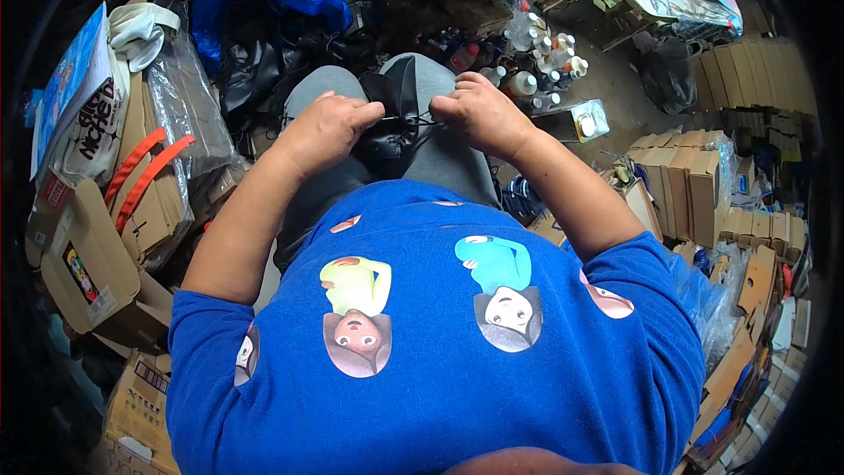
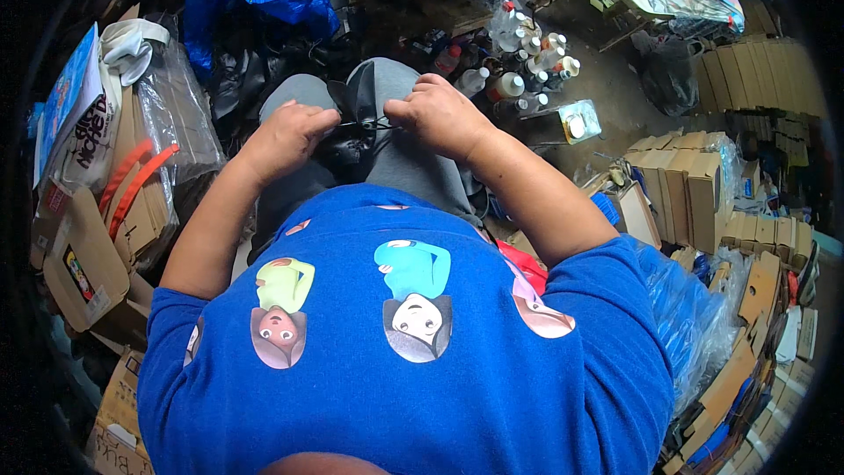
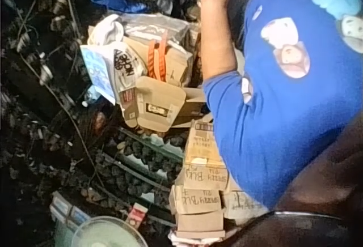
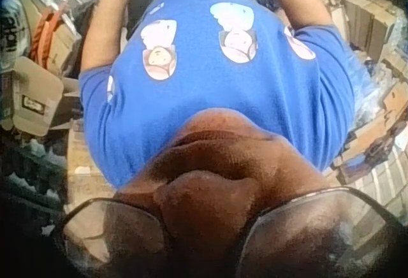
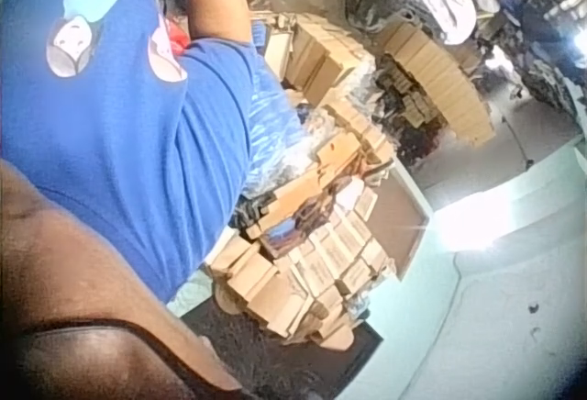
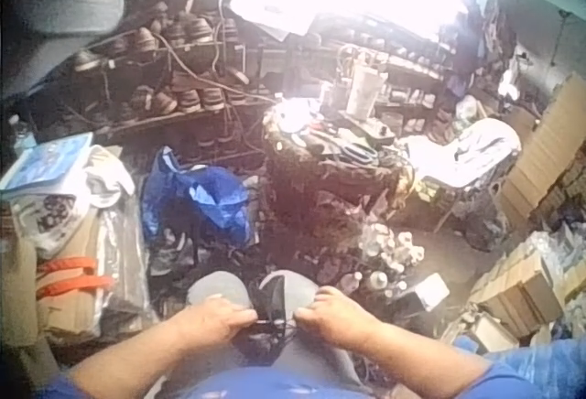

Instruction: Lacing a black shoe while sitting in a workshop environment.

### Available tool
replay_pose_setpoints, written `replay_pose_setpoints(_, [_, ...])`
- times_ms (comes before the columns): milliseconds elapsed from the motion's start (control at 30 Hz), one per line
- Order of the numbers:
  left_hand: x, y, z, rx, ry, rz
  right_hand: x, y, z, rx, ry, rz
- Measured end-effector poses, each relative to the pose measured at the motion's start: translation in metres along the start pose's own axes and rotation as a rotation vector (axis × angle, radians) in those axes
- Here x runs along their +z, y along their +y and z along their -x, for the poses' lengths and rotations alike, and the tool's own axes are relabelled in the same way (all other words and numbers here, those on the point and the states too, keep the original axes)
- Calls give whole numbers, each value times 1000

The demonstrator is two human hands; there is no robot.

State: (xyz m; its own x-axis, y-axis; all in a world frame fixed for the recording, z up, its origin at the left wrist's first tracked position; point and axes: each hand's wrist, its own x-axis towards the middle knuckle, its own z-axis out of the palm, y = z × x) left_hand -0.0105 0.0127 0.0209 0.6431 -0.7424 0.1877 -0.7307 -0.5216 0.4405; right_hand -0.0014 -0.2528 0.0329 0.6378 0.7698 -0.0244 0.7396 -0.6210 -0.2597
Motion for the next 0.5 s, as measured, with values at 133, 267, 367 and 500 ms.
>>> replay_pose_setpoints(133, [3,5,-12,-92,16,-45,-9,-5,-1,78,-12,101])
replay_pose_setpoints(267, [7,7,-29,-124,-30,-23,-19,-22,-15,71,-50,165])
replay_pose_setpoints(367, [14,9,-38,-150,-97,-40,-23,-26,-22,139,-259,204])
replay_pose_setpoints(500, [16,-2,-30,-70,-102,43,-10,-6,-17,65,-184,66])
